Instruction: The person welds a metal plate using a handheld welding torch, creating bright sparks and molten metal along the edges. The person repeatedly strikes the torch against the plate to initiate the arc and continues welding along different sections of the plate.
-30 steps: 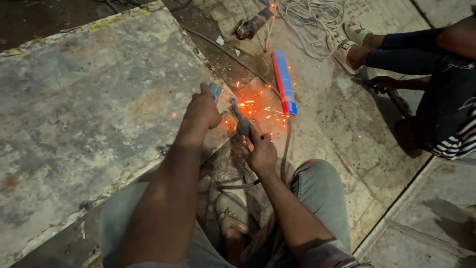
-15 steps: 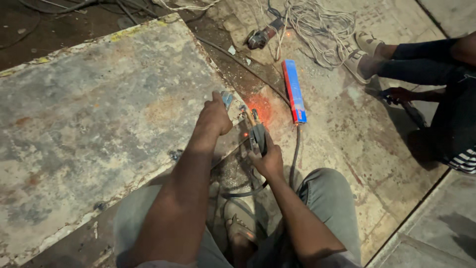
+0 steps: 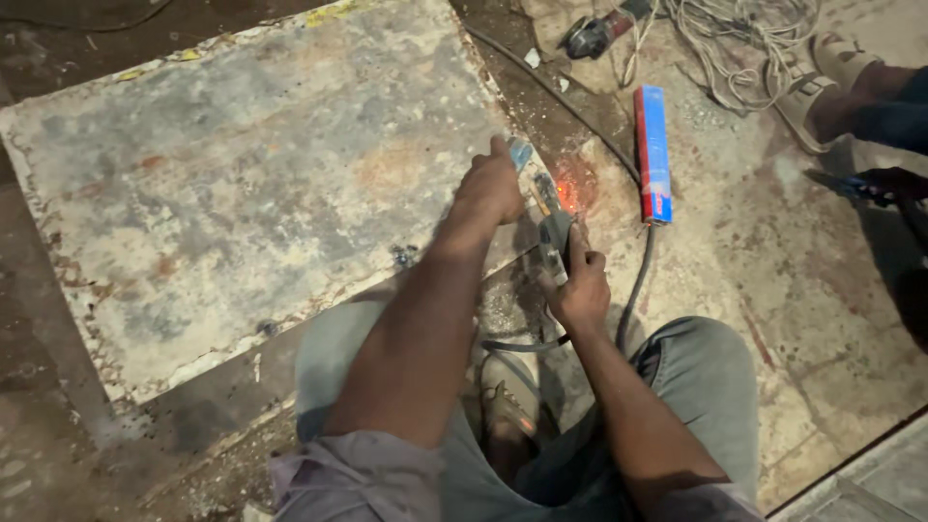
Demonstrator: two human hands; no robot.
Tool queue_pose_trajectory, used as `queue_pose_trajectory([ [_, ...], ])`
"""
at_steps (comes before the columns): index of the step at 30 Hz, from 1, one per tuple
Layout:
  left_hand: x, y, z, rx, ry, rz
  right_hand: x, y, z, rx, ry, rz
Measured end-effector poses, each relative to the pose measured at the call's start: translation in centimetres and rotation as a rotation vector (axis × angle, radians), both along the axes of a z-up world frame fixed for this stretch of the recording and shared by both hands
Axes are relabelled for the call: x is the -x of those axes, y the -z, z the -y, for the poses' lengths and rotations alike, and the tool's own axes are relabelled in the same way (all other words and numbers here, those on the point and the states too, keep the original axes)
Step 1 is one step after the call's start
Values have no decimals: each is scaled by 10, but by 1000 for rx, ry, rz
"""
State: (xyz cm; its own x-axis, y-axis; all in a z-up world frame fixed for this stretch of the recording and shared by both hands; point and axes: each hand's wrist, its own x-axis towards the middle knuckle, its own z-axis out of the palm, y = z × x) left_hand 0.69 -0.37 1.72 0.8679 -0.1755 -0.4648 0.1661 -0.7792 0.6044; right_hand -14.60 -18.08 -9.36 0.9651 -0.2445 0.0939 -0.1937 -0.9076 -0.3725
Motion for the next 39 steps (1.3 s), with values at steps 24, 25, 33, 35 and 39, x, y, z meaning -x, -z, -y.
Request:
queue_pose_trajectory([
  [24, 2, 18, -3, 10, -1, 30, -13, 22, 15, -160, 22, 154],
  [25, 2, 21, -3, 16, 4, 38, -13, 24, 17, -101, 26, 160],
  [33, 24, 33, -13, -5, -71, 124, -44, 32, 46, -302, 68, -138],
  [35, 35, 32, -12, -23, -129, 89, -55, 28, 60, -272, 9, -235],
  [39, 43, 27, -11, -68, -151, 130, -73, 14, 72, -190, -93, -248],
])
